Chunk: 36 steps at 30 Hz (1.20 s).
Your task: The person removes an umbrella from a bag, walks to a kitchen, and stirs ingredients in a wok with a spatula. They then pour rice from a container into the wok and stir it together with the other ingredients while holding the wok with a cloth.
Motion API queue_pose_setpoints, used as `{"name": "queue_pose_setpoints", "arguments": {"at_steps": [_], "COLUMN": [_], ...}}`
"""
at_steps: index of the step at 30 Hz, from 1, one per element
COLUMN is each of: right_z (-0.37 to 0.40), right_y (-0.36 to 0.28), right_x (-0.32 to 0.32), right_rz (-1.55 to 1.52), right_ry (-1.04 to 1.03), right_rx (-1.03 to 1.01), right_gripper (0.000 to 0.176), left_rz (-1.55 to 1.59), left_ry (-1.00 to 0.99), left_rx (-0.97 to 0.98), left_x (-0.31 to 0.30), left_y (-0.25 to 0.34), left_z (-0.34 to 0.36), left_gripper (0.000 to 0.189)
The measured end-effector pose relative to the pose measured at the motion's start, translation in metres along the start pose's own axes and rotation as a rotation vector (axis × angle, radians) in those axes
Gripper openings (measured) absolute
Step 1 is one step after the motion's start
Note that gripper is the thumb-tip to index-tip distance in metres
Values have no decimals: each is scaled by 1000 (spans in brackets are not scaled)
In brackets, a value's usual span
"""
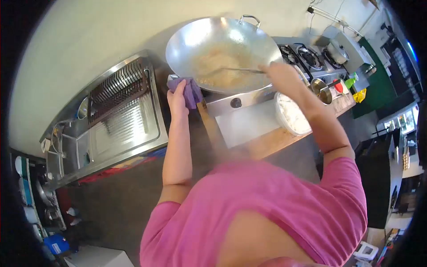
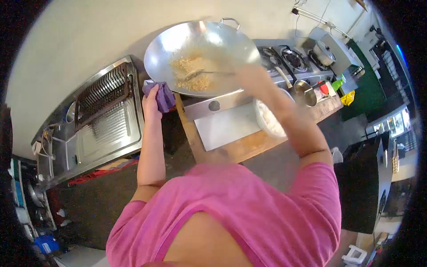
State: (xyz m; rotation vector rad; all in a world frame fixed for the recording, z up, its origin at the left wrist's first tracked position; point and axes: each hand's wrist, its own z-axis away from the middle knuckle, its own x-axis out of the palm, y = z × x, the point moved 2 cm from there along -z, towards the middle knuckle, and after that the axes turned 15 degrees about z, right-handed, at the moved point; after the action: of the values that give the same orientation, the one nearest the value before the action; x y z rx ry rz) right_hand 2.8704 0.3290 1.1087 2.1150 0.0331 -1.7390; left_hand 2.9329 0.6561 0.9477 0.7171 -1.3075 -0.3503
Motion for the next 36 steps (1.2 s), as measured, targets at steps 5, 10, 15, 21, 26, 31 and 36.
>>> {"name": "queue_pose_setpoints", "arguments": {"at_steps": [5,10,15,21,26,31,36], "right_z": [66,64,-1,38,-14,-61,42], "right_y": [-22,-84,-93,-113,-148,-101,-47], "right_x": [-100,-98,-30,-124,-82,-6,-88], "right_rz": [267,247,178,174,91,64,262], "right_ry": [159,-41,60,205,-123,27,71], "right_rx": [-93,-77,6,-56,-18,199,186], "right_gripper": [28,14,11,12,17,16,25], "left_rz": [51,47,59,79,80,15,65], "left_ry": [-104,-103,-107,-142,-118,-79,31], "left_rx": [10,30,0,-7,30,10,29], "left_x": [8,-1,4,18,4,2,1], "left_y": [-2,-10,-6,10,-5,0,-6], "left_z": [3,-11,-2,14,1,7,2], "left_gripper": [40,39,37,35,39,45,57]}}
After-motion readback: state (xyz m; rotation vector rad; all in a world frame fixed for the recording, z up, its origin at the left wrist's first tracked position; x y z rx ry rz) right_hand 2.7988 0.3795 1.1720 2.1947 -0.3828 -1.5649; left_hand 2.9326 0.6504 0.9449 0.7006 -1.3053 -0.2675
